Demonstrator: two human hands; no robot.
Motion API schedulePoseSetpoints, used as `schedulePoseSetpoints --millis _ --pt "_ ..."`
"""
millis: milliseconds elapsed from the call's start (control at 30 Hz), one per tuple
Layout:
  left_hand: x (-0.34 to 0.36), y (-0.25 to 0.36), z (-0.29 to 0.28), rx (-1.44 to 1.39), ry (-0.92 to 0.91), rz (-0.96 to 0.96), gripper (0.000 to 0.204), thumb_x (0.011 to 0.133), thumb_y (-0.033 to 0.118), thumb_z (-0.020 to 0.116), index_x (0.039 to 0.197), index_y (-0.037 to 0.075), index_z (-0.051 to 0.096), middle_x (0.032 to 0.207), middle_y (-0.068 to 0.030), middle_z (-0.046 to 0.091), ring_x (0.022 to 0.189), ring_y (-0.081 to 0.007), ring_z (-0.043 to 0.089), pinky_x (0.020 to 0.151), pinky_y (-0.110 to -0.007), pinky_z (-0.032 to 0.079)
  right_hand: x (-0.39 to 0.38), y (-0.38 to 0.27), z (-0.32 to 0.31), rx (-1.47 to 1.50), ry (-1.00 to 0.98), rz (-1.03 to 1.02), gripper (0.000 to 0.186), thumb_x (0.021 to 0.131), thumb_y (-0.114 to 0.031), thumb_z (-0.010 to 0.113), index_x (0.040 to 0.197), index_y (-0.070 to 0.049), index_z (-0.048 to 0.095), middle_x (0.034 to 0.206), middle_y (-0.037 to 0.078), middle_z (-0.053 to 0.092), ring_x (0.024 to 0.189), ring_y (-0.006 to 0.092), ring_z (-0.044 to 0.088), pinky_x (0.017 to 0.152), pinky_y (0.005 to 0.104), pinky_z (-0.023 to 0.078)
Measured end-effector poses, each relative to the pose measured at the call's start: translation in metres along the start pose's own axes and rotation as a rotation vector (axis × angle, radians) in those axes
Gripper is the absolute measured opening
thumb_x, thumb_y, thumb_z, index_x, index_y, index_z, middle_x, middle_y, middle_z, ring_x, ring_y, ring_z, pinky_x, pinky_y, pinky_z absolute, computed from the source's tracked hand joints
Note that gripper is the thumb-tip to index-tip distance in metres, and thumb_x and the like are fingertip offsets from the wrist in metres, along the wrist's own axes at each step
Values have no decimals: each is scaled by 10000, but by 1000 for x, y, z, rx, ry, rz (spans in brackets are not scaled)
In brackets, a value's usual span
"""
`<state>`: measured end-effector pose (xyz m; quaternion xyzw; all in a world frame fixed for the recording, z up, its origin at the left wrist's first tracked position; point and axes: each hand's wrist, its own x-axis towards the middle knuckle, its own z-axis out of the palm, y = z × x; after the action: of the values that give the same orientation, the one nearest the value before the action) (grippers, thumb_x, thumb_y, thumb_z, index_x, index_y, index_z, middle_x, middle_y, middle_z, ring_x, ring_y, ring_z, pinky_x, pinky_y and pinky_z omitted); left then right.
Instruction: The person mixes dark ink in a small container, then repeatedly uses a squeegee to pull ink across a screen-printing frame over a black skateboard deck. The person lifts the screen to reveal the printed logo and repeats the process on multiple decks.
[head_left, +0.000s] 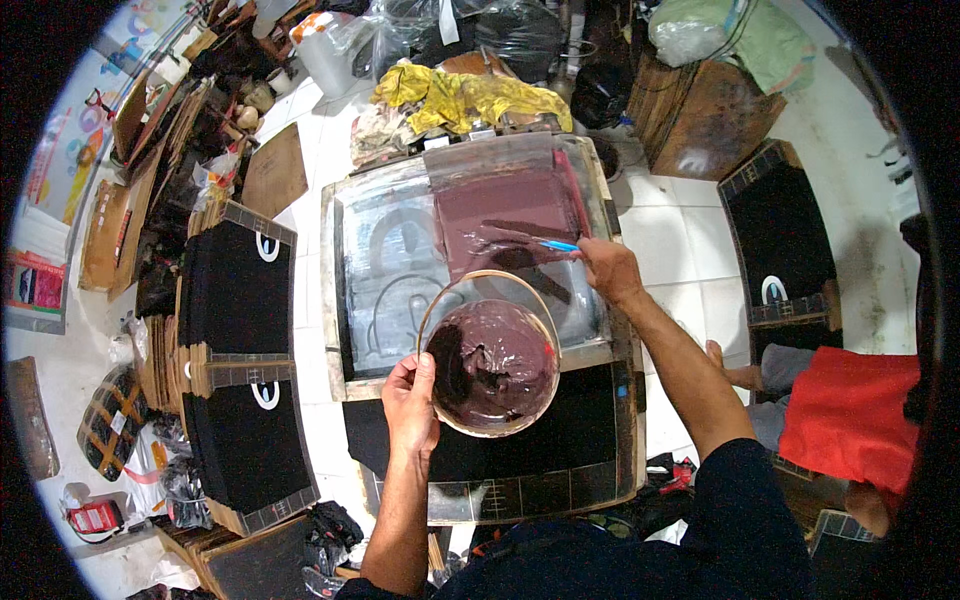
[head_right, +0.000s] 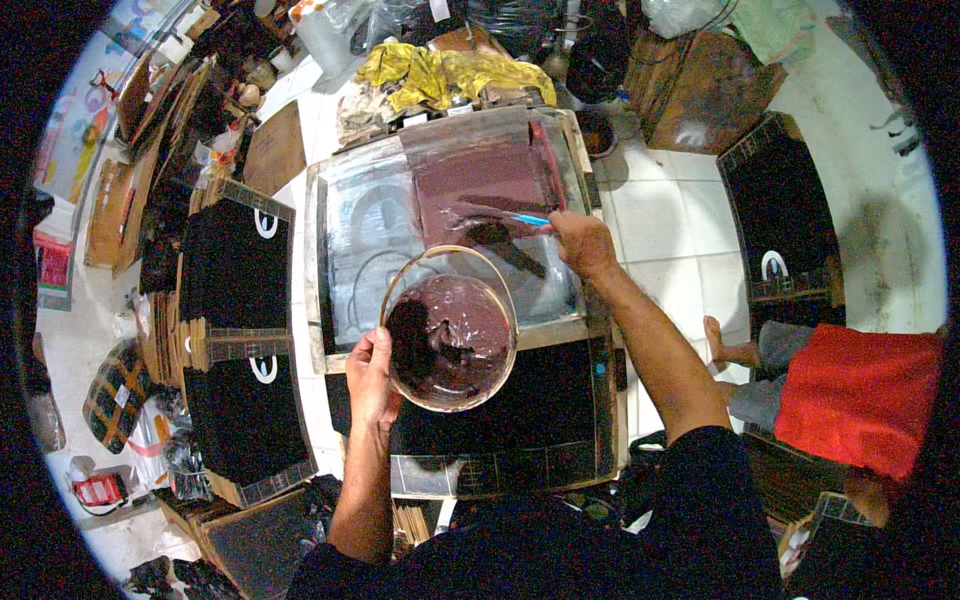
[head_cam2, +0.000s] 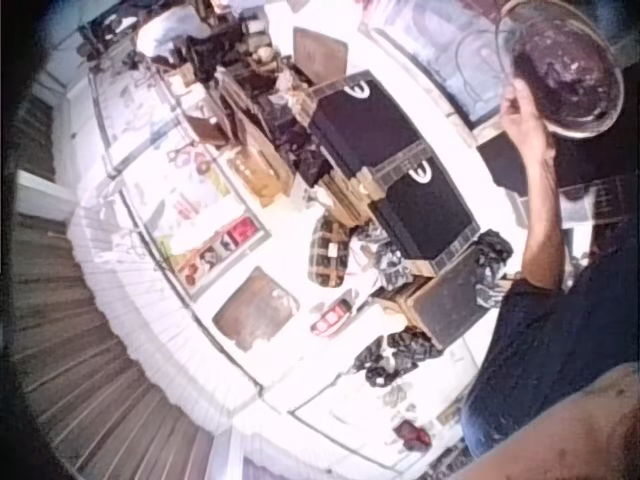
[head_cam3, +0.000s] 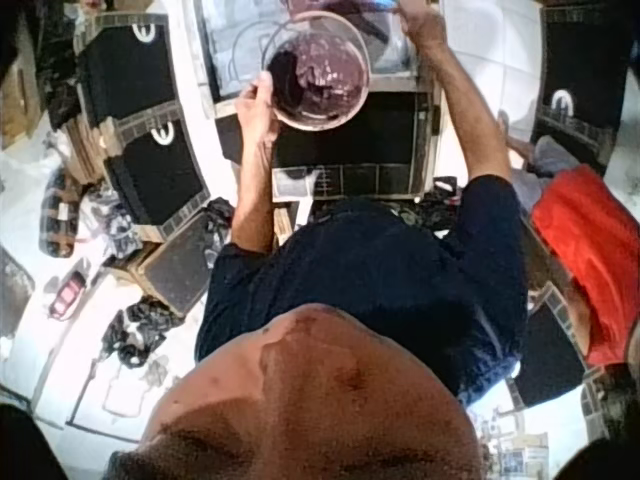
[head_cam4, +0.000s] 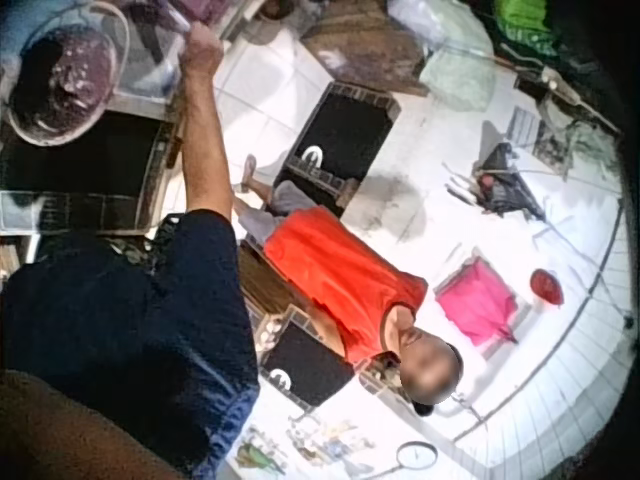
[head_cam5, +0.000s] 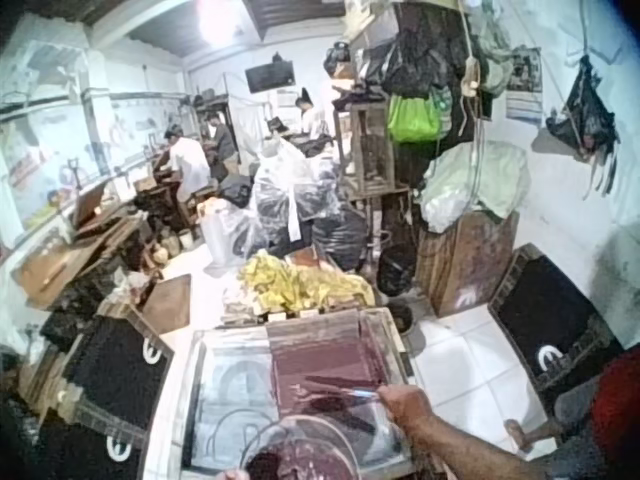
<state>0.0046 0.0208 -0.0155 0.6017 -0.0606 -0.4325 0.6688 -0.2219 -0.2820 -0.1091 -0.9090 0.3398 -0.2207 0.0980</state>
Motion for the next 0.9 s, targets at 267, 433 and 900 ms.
schedulePoseSetpoints --millis 267,433,900 --pt "9 2 2 -2 4 -27 287 1004 255 725 1091 -4 639 1001 -59 686 868 -115 633 782 -261 527 -43 16 -13 2 91 132 114 930 -169 677 894 -79 617 791 167 625 754 398 645 642 491 494" --pt "9 8 6 -11 -2 -61 338 1000 280 728 1111 -25 633 1020 -81 688 873 -136 647 790 -281 547 -49 12 -17 21 112 231 188 971 -220 654 870 -70 602 775 170 625 741 409 645 633 503 486" --pt "16 13 13 32 21 -47 320 984 303 751 1033 8 638 903 -38 658 720 -88 587 625 -233 499 55 -18 -212 229 -360 252 358 980 -344 618 898 -40 789 715 132 718 650 193 665 633 377 512"
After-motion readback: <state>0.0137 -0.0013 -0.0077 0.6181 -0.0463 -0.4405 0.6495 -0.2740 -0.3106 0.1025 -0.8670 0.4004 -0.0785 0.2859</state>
